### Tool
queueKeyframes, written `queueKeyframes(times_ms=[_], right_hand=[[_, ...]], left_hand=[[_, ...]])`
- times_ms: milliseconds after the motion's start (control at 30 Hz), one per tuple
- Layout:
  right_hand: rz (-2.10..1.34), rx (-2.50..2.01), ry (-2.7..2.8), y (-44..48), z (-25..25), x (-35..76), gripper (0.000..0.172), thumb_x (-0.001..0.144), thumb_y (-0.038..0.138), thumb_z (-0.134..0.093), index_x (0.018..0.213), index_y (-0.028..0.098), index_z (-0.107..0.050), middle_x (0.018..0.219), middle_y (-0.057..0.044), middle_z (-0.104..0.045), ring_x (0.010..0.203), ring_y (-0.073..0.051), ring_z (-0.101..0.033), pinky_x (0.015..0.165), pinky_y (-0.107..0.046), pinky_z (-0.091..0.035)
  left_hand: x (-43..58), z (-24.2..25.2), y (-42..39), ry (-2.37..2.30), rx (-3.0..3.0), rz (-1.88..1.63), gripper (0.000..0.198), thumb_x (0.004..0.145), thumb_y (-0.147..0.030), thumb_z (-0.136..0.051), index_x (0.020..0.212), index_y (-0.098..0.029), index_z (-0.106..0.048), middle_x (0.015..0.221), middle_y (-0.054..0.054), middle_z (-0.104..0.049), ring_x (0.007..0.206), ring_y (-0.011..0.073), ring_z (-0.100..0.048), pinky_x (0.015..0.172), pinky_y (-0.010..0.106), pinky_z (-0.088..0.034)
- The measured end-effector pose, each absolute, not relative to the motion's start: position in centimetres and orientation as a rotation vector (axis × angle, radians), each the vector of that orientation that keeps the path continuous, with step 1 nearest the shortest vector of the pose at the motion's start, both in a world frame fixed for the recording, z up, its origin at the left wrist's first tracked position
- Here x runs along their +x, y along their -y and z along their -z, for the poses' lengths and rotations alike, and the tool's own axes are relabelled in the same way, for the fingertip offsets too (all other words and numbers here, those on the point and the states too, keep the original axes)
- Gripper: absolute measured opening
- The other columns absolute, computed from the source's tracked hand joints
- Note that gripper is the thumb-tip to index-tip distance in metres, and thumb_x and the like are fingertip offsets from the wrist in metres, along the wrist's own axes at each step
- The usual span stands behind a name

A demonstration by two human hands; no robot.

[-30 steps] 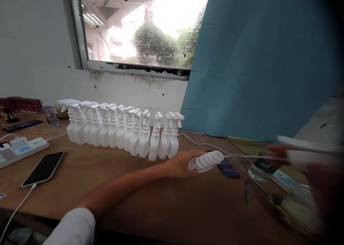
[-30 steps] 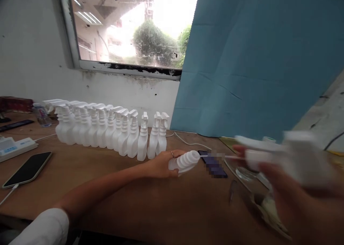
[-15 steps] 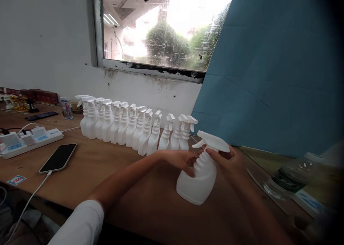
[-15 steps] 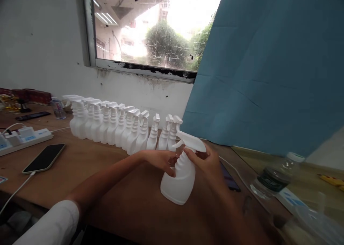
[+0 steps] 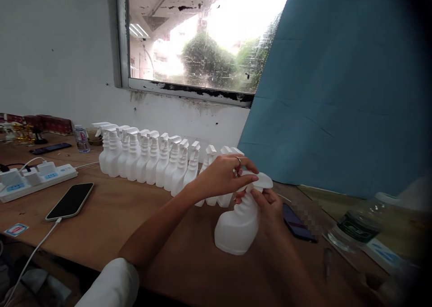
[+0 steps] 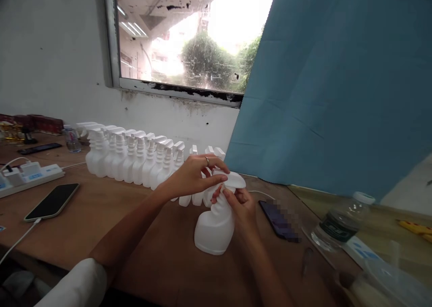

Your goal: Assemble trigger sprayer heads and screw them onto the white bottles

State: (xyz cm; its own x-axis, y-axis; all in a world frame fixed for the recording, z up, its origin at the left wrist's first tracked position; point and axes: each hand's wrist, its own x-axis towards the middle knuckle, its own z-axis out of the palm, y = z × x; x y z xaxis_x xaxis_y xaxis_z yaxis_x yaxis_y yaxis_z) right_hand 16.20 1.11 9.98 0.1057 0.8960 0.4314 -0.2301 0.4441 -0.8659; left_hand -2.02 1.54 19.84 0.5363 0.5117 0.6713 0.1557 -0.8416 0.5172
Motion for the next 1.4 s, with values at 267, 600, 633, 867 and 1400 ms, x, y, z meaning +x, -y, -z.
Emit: queueKeyframes(times_ms=[267,600,633,867,1400], right_hand=[[-0.977,-0.572,1.252,-0.2,-10.2,16.1,0.023,0.076,0.039,-0.074,0.084,0.019,-0.065,0.079,-0.009,-0.072,0.067,-0.024,-0.070,0.055,-0.033,-0.055],[-0.987,-0.601,1.255,-0.3,-10.6,15.6,0.031,0.071,0.032,-0.081,0.091,0.022,-0.060,0.075,-0.003,-0.068,0.057,-0.019,-0.065,0.053,-0.031,-0.054],[-0.995,-0.581,1.259,-0.2,-10.6,15.6,0.032,0.071,0.036,-0.080,0.091,0.021,-0.060,0.075,-0.004,-0.068,0.058,-0.019,-0.065,0.052,-0.032,-0.054],[-1.020,-0.555,1.264,-0.4,-10.4,15.9,0.028,0.074,0.034,-0.077,0.095,0.021,-0.063,0.075,-0.004,-0.068,0.057,-0.020,-0.065,0.051,-0.032,-0.053],[-1.001,-0.630,1.276,0.6,-11.1,15.2,0.031,0.073,0.042,-0.076,0.090,0.019,-0.063,0.072,-0.004,-0.066,0.057,-0.017,-0.061,0.050,-0.029,-0.052]], left_hand=[[-1.6,-18.8,-3.0,-0.467,2.232,-1.245,0.011,0.082,-0.024,-0.067,0.087,-0.015,-0.065,0.098,0.005,-0.066,0.082,0.0125,-0.059,0.068,0.024,-0.049],[-1.4,-18.3,-3.0,-0.316,2.043,-1.114,0.020,0.083,-0.030,-0.067,0.082,-0.015,-0.054,0.089,0.004,-0.065,0.063,0.0087,-0.062,0.065,0.025,-0.051],[-1.3,-18.2,-3.0,-0.302,2.018,-1.112,0.020,0.084,-0.030,-0.066,0.082,-0.015,-0.053,0.085,0.003,-0.064,0.062,0.0085,-0.062,0.064,0.025,-0.051],[-1.3,-18.0,-2.6,-0.282,1.942,-1.041,0.015,0.087,-0.025,-0.061,0.083,-0.018,-0.048,0.067,-0.004,-0.058,0.052,0.0089,-0.060,0.058,0.026,-0.052],[-1.6,-18.2,-3.0,-0.246,1.999,-1.068,0.024,0.084,-0.029,-0.067,0.075,-0.017,-0.047,0.082,0.001,-0.060,0.063,0.0085,-0.059,0.062,0.024,-0.049]])
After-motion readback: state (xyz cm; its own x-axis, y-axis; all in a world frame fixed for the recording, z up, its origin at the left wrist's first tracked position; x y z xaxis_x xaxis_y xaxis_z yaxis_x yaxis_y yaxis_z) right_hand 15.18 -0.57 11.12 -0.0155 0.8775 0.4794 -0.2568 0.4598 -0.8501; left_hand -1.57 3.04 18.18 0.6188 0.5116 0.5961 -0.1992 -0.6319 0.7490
